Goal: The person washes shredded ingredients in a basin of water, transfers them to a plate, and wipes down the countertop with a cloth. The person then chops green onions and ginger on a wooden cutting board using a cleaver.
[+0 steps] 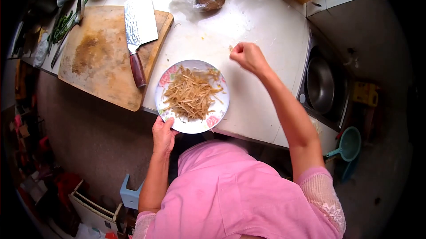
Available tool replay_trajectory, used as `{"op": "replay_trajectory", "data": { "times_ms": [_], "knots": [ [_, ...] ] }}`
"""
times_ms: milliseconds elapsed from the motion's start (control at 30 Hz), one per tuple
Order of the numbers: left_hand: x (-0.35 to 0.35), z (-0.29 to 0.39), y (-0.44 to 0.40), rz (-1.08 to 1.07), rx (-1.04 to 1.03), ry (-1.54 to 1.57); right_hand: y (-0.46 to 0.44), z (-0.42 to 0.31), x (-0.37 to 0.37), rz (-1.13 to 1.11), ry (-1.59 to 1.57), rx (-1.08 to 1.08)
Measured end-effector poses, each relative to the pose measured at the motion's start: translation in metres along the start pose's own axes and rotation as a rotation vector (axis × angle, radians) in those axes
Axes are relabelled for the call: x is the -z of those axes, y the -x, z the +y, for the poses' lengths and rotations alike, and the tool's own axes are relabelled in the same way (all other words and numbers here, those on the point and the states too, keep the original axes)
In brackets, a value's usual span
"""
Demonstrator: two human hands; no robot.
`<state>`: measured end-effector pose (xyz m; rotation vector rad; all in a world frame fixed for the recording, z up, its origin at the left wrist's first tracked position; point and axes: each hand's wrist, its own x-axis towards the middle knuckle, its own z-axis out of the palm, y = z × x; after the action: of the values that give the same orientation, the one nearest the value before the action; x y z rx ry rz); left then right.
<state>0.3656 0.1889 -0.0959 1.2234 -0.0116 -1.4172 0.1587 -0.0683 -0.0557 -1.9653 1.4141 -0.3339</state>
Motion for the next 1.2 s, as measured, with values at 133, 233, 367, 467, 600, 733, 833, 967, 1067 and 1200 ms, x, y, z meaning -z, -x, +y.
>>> {"op": "replay_trajectory", "data": {
  "times_ms": [133,233,367,467,600,733,833,967,1067,1200],
  "knots": [
    [-0.005,0.006,-0.002,-0.011,0.037,-0.070,0.076,-0.060,-0.031,-0.105,0.027,0.306],
    [-0.006,0.012,-0.004,-0.001,0.055,-0.152,0.099,-0.070,-0.028,-0.075,0.000,0.298],
    [-0.003,0.012,-0.008,-0.012,0.102,-0.150,0.134,-0.042,0.036,0.254,-0.164,0.071],
    [-0.015,0.017,-0.008,-0.033,0.156,-0.088,0.197,0.058,0.081,0.602,-0.071,-0.177],
    [-0.018,0.016,-0.010,-0.066,0.105,-0.067,0.305,0.179,0.097,0.706,0.673,-0.404],
    [-0.017,0.014,0.011,-0.028,-0.026,0.012,0.341,0.244,0.063,0.593,0.725,-0.359],
    [0.002,0.029,0.040,0.031,-0.108,0.052,0.317,0.220,0.069,0.547,0.340,-0.411],
    [0.022,0.051,0.072,0.139,-0.286,0.070,0.223,0.133,0.078,0.602,-0.245,-0.147],
    [0.031,0.054,0.089,0.262,-0.358,0.110,0.122,0.077,0.112,0.524,-0.322,0.015],
    [0.044,0.045,0.108,0.372,-0.366,0.127,-0.043,0.067,0.116,0.521,0.049,0.162]
  ]
}}
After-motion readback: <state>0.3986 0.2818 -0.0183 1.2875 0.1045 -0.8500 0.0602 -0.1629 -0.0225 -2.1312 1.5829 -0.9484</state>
